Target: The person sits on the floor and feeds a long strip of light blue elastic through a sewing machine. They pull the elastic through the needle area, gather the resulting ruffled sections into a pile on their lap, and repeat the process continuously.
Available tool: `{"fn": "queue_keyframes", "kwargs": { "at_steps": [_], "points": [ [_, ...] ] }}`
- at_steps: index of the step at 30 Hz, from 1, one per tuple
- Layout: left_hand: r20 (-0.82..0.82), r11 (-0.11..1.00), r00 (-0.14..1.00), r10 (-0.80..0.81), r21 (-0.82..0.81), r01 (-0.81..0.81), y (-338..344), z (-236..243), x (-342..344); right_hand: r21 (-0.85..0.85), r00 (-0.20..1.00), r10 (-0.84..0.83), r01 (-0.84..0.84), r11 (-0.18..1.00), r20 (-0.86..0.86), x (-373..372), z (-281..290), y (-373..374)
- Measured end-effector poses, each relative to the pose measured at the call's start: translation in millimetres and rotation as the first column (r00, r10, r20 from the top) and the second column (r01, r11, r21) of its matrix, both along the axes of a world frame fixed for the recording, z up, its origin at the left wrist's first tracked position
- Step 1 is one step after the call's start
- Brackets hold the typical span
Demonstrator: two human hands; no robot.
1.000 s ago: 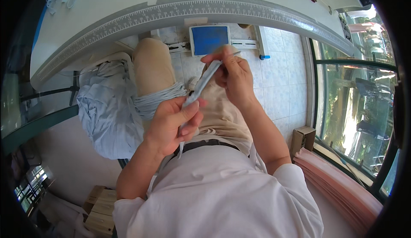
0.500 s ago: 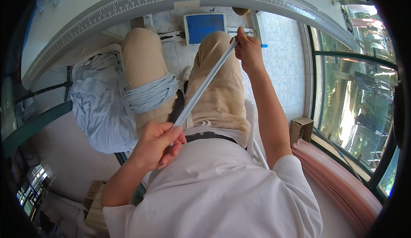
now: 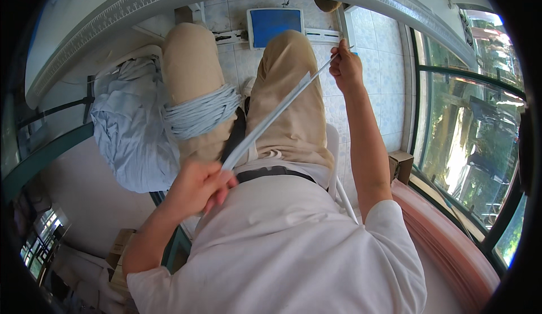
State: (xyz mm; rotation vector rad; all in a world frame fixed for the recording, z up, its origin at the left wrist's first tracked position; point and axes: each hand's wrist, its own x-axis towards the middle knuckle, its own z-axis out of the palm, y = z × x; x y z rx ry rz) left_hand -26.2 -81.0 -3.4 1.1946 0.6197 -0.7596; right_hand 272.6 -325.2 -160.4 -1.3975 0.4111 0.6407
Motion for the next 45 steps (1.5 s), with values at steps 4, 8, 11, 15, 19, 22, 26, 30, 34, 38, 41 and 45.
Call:
{"fn": "queue_keyframes", "kwargs": {
  "at_steps": [4,8,11,15,19,22,26,30,34,38,41,45],
  "points": [
    [0.180,0.997,0.981,0.070,-0.020,-0.068,-21.4,-23.2,35.4,-0.046,0.991,0.087,-0.092,0.995,-0.101,-30.9,-6.2,-3.3],
    [0.188,0.998,0.980,-0.058,-0.021,0.064,-22.8,-29.9,43.2,-0.392,0.968,0.249,-0.238,0.888,-0.025,-70.3,10.1,-1.0],
    [0.254,0.953,0.927,-0.275,0.203,0.227,-23.0,-33.0,50.8,-0.850,0.796,0.605,-0.302,0.432,0.025,-71.3,19.0,22.6],
    [0.401,0.779,0.734,-0.549,0.563,0.275,-28.5,-46.5,60.8,-0.938,0.678,0.728,-0.179,0.297,0.101,-65.2,14.2,35.6],
    [0.450,0.586,0.642,-0.621,0.810,-0.001,-41.1,-63.0,67.7,-0.419,0.841,0.480,-0.353,0.837,0.248,-59.3,24.4,27.1],
    [0.648,0.721,0.704,-0.291,0.632,-0.285,-51.0,-82.9,104.3,-0.054,0.931,0.307,-0.302,0.952,0.198,-76.3,66.4,27.7],
    [0.553,0.996,0.830,0.074,-0.073,-0.040,-52.3,-104.3,145.6,0.219,0.977,0.103,-0.144,0.965,0.189,-76.4,92.4,24.0],
    [0.346,0.990,0.931,0.116,-0.113,-0.082,-58.3,-73.1,134.6,0.131,0.955,-0.084,0.048,0.990,0.286,-66.6,91.5,22.8],
    [0.237,0.974,0.957,0.167,-0.187,-0.124,-59.1,-58.1,120.4,-0.130,0.868,0.003,0.071,0.989,0.496,-68.8,73.1,31.1],
    [0.161,0.964,0.963,0.216,-0.190,-0.184,-61.3,-49.6,100.4,-0.311,0.753,-0.038,0.317,0.896,0.657,-42.7,36.7,25.1],
    [0.074,0.958,0.972,0.223,-0.203,-0.204,-59.8,-39.3,83.4,-0.399,0.730,-0.034,0.412,0.819,0.683,-17.3,9.2,6.5],
    [-0.029,0.949,0.979,0.200,-0.242,-0.201,-57.3,-24.3,70.6,-0.390,0.779,-0.100,0.416,0.822,0.619,-8.8,-14.0,-10.4]
  ]
}}
